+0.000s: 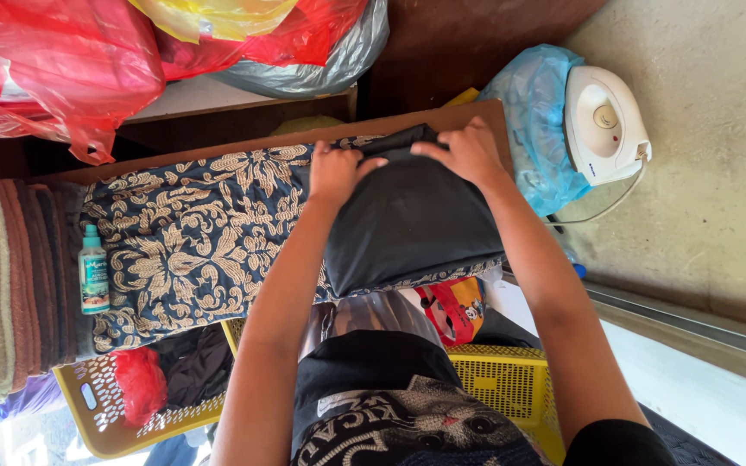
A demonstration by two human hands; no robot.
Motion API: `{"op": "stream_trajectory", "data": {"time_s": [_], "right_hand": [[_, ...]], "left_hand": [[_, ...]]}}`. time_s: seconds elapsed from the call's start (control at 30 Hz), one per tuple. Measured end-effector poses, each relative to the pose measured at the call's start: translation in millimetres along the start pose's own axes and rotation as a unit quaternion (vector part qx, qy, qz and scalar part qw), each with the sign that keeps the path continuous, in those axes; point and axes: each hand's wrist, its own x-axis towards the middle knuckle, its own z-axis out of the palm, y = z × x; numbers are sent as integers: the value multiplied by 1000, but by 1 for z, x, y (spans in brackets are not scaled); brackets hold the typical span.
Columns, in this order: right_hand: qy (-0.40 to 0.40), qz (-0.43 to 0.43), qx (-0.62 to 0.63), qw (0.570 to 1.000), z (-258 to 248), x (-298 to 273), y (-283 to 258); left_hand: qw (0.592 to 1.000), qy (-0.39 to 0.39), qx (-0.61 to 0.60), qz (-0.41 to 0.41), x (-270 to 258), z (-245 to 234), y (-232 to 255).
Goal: The person folds a black pair of pants on a patterned table, smoothing the fabric and aligning the edges. They then place the folded pants into a yellow plastic basket and retrieve another pair of black pants to repeat the folding process.
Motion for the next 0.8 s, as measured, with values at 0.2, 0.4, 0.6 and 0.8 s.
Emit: {"op": "stream_trajectory", "data": {"time_s": [0.2,0.4,0.6,0.8], "right_hand": [[158,51,-7,986,10,-12,19],[149,43,103,983,8,-35,40],[137,10,-12,990,20,-26,66],[187,123,97,970,1,-22,30]], "left_hand": [[993,75,15,-93,-21,-2,-26],[974,168,-127,-85,-40,-42,-41],[949,-1,-246,-195,-45,-62,-58],[974,129,-93,-163,-47,-53,-24]]}}
